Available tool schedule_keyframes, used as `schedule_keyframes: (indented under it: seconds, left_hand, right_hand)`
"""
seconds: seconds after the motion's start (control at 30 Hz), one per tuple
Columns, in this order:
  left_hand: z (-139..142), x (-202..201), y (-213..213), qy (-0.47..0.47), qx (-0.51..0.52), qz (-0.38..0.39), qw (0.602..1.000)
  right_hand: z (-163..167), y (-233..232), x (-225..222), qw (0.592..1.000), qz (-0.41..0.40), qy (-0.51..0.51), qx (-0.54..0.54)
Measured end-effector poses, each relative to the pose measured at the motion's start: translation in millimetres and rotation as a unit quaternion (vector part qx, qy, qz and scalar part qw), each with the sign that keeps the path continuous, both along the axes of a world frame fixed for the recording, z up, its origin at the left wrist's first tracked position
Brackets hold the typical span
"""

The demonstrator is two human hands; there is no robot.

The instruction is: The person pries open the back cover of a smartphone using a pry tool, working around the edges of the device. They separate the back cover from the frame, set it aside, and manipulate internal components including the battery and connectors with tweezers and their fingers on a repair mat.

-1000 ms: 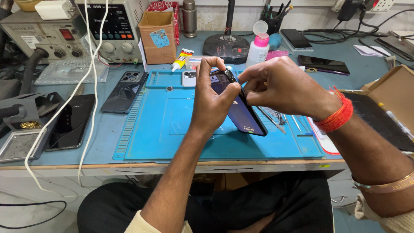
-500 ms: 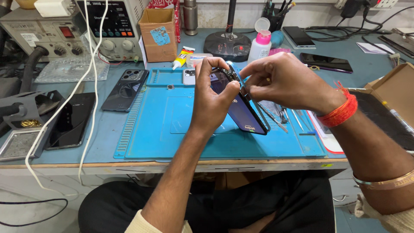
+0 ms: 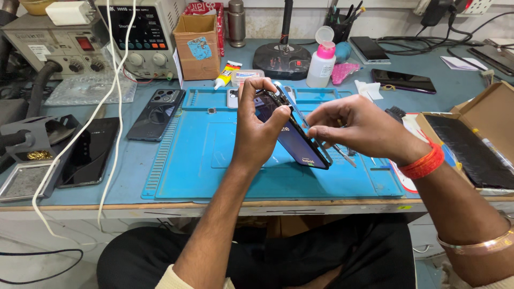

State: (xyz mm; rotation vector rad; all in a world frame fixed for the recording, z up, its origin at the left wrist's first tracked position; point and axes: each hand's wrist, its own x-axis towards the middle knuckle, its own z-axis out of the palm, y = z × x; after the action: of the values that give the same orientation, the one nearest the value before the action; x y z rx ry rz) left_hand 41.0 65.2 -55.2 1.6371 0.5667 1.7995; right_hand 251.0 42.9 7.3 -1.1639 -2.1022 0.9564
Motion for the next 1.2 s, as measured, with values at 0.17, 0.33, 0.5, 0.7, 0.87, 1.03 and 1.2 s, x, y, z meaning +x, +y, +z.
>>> schedule_keyframes:
  seconds: [0.17,0.33,0.5,0.7,0.87,1.03,1.2]
  left_hand:
    - [-4.5,-2.2,1.1,0.016,0.056,0.039,0.998]
    - [-9.2,-3.1,0.4,-0.003,0.025,0.039,0.999]
    - [-11.6,-4.8,2.8,-0.01,0.051,0.047,0.998]
    - [-17.0,-10.1,2.5,-0.035,0.017,0.019,0.999]
    - [-21.5,-14.1,3.0,-0.055,0.014,0.01,0.998]
    - [-25.1,-17.1,2.9,-0.057,0.013,0.002,0.998]
    - [-27.1,-19.5,-0.1,-0.042,0.014,0.007,0.999]
  right_hand:
    - [-8.3,0.5,2.1,0.997,-0.009,0.056,-0.051]
    - [-13.0,-0.7,0.3,0.999,-0.013,0.047,0.012]
    - [-9.5,-1.2,-2.3,0.997,-0.011,0.011,0.074]
    - [-0.5,-6.5,0.5,0.987,-0.093,-0.079,0.106]
    - [4.7,-4.8,9.4,0.974,-0.084,-0.057,0.202]
    - [8.0,-1.9,22.1,0.968,-0.105,-0.071,0.216]
    - [8.6,-1.6,32.6,0.963,-0.114,-0.08,0.231]
